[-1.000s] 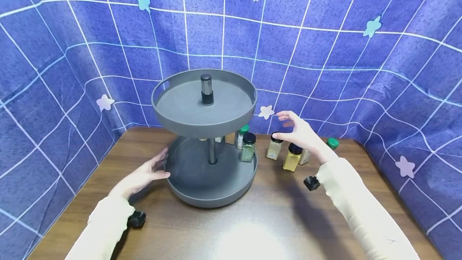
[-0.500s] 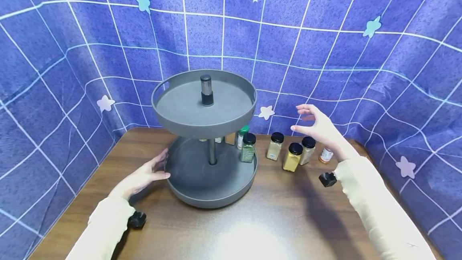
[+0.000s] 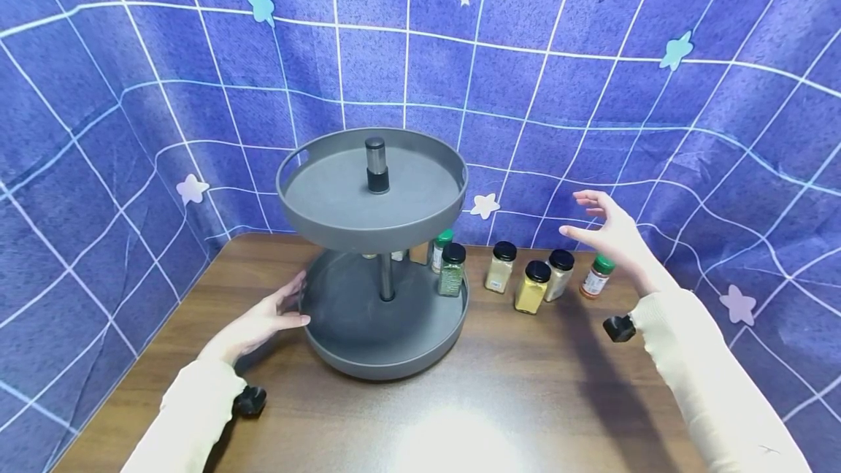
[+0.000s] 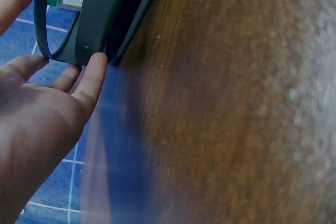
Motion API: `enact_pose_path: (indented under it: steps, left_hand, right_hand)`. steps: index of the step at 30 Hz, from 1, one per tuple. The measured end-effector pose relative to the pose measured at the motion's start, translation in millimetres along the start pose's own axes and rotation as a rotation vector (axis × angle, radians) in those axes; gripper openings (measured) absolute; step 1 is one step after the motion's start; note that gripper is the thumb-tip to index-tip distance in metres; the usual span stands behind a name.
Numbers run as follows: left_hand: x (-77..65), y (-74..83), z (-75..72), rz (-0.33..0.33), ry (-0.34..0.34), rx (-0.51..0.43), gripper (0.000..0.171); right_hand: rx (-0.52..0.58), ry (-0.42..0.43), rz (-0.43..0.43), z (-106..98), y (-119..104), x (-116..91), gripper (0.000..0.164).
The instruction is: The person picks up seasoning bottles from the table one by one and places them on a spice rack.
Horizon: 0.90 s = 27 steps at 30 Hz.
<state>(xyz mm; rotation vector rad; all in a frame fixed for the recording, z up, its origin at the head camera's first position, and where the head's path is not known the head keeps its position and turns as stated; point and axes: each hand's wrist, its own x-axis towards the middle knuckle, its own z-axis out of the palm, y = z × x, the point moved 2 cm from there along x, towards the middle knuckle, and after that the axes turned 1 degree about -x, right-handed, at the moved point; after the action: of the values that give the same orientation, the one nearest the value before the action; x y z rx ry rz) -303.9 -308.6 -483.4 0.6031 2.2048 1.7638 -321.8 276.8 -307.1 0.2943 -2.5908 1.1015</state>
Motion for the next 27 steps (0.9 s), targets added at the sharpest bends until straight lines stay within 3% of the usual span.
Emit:
enact_pose_path:
  steps: [13, 27]
  left_hand:
    - [-0.6, -1.2, 0.1, -0.006, 0.007, 0.010, 0.090]
    - [1.3, -0.6, -0.6, -0.038, 0.011, 0.009, 0.091]
  right_hand:
    - [-0.027, 0.061, 0.049, -5.8, 43.9, -8.4, 0.068]
    - [0.056, 0.125, 0.133, 5.0, 90.1, -21.3, 0.068]
